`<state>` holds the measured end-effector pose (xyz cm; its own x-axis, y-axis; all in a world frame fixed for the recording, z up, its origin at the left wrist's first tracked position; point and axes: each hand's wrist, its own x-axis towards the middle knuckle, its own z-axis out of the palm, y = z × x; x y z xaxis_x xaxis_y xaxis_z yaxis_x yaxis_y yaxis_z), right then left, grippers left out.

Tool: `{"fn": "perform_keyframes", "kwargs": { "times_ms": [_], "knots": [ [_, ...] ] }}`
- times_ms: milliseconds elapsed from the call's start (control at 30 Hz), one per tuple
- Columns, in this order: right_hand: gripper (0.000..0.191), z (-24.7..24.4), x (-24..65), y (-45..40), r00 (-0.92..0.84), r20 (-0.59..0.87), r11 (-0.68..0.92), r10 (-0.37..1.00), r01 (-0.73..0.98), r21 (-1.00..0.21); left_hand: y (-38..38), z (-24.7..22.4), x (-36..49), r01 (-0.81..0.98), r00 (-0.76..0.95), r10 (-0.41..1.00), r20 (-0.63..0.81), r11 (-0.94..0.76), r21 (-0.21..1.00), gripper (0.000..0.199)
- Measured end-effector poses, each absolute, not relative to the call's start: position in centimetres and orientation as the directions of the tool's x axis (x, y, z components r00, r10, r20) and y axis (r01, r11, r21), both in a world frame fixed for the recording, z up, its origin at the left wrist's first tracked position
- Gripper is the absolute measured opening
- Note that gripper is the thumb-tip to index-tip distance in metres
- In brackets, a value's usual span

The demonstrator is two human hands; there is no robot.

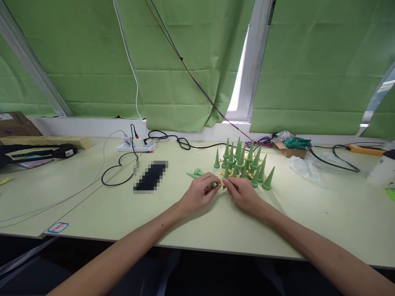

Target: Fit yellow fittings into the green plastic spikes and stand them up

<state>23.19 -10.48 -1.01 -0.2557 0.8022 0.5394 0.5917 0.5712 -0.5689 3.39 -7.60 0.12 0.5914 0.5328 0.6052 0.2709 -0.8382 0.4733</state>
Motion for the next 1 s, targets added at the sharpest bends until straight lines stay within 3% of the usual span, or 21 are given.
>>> {"fn": "perform_keyframes", "kwargs": {
  "times_ms": [300, 467, 667, 1000],
  "knots": [
    [0.045, -1.05, 23.11, -10.57, -0.25, 0.53, 0.558, 0.811, 0.604, -0.569, -7.6, 0.05, 3.41, 0.288, 0.587, 0.542, 0.601, -0.834, 0.471, 0.014],
    [0.026, -0.89, 22.95, -10.83, -0.225, 0.515, 0.541, 0.827, 0.567, -0.621, -7.5, 0.07, 3.41, 0.313, 0.539, 0.579, 0.612, -0.812, 0.492, 0.01],
    [0.018, -0.81, 22.96, -10.9, -0.264, 0.501, 0.56, 0.824, 0.515, -0.649, -7.53, 0.03, 3.4, 0.308, 0.551, 0.575, 0.605, -0.814, 0.492, 0.01],
    [0.023, -0.9, 23.03, -10.82, -0.283, 0.494, 0.561, 0.822, 0.553, -0.616, -7.53, -0.07, 3.38, 0.3, 0.583, 0.563, 0.586, -0.819, 0.489, 0.012]
  ]
}}
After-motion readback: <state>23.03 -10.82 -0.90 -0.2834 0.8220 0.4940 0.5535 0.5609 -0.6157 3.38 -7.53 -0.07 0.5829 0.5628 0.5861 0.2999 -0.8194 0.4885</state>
